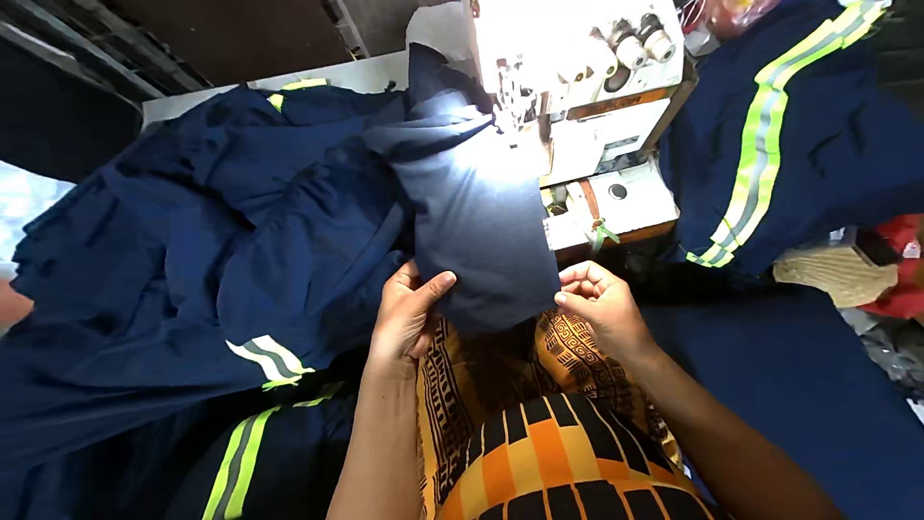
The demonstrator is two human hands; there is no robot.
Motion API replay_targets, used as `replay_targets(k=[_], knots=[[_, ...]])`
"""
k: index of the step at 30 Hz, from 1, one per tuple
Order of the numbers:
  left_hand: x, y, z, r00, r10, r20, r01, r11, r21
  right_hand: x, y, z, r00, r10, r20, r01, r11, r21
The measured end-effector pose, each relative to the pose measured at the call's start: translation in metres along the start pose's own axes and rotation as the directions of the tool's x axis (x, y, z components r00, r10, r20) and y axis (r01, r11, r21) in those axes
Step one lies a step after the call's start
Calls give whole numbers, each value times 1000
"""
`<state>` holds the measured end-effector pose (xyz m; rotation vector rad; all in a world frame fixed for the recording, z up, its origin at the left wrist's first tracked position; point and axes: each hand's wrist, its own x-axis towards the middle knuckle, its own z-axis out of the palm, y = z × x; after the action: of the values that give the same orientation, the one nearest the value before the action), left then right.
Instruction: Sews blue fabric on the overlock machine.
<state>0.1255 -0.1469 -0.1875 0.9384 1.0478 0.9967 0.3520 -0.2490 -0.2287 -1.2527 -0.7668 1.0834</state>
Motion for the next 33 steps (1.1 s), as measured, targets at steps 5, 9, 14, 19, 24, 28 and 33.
replay_targets(k=[5,9,14,19,24,28,33], knots=[[15,-1,-7,969,221,111,-240,948,207,-6,6,4,978,-211,8,211,977,-43],[23,9,-13,898,343,276,-422,850,316,2,14,9,950,-312,7,312,950,-11],[45,39,-12,772,407,488,-635,531,562,32,6,19,926,-374,-45,373,927,-26],[82,68,-3,826,358,436,-560,615,556,74,-19,26,893,-449,-12,444,887,-129],[121,95,9,822,405,400,-535,308,787,116,-42,33,805,-593,9,537,722,-436],[142,111,26,855,379,355,-405,58,912,122,-56,40,743,-665,71,514,499,-698],[160,110,2,845,427,323,-319,-83,944,111,-57,40,744,-646,171,532,417,-737]])
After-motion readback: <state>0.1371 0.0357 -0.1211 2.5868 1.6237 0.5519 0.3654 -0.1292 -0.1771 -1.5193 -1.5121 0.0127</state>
